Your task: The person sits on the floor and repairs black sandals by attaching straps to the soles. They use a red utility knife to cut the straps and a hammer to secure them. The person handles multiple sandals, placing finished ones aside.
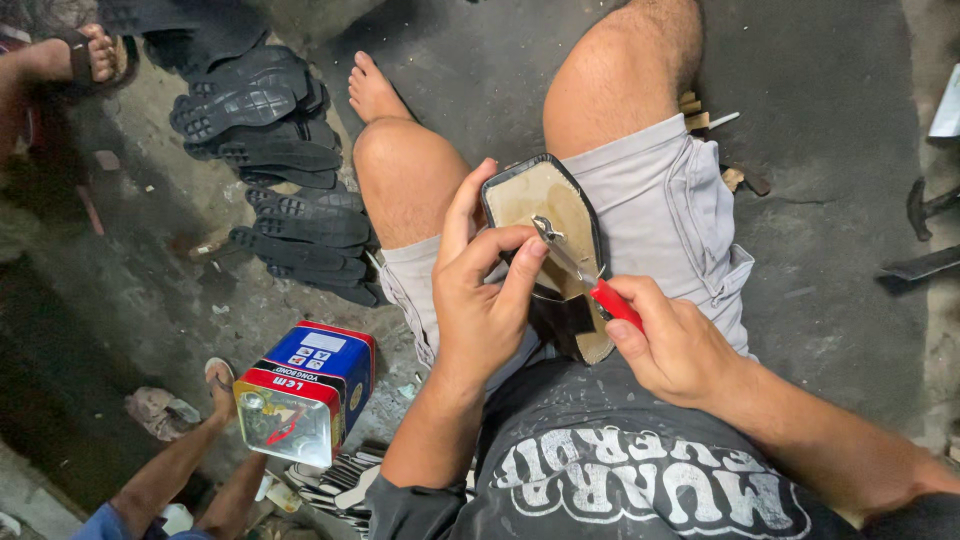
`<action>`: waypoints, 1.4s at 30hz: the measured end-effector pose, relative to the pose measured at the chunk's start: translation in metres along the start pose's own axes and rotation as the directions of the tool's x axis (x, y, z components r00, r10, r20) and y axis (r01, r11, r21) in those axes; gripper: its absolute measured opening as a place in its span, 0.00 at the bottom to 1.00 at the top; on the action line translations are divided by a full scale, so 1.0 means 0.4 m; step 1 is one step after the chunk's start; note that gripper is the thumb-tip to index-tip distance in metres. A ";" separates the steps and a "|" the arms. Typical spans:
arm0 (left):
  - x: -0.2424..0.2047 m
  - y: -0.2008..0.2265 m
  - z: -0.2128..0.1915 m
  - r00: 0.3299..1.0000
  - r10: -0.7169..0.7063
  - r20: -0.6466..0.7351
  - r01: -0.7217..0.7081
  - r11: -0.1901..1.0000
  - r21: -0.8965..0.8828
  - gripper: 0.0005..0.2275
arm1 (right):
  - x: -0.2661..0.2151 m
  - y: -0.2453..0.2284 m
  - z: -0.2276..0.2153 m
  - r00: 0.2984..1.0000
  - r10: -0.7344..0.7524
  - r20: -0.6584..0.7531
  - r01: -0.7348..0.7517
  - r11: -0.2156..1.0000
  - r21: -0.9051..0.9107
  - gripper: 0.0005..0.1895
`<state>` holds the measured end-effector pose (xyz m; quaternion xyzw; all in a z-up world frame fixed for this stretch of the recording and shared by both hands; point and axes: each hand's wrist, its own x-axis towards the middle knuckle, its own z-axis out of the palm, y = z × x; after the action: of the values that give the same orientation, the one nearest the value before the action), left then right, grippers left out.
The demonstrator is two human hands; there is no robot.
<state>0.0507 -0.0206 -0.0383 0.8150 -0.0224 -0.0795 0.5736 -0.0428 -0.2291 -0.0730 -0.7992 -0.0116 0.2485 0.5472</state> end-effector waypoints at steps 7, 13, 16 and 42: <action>-0.038 0.024 0.010 0.998 0.054 -0.041 -0.053 0.998 0.033 0.03 | -0.003 0.020 0.023 0.972 -0.160 -0.175 0.131 0.977 -0.167 0.20; -0.036 0.027 0.026 0.993 0.082 -0.086 -0.079 0.996 0.047 0.03 | -0.010 0.015 0.032 0.991 -0.042 -0.127 0.044 0.999 0.008 0.17; -0.038 0.022 0.030 0.993 0.085 -0.084 -0.081 0.996 0.046 0.03 | -0.016 0.010 0.035 0.998 0.003 -0.066 0.010 0.982 0.187 0.15; -0.047 0.019 0.033 0.989 0.113 -0.096 -0.111 0.993 0.031 0.04 | -0.019 -0.009 0.040 0.999 0.034 -0.036 -0.024 0.970 0.241 0.16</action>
<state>0.0307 -0.0330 -0.0334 0.8226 -0.0412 -0.0071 0.5671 -0.0549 -0.2161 -0.0715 -0.7317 0.0411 0.2401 0.6366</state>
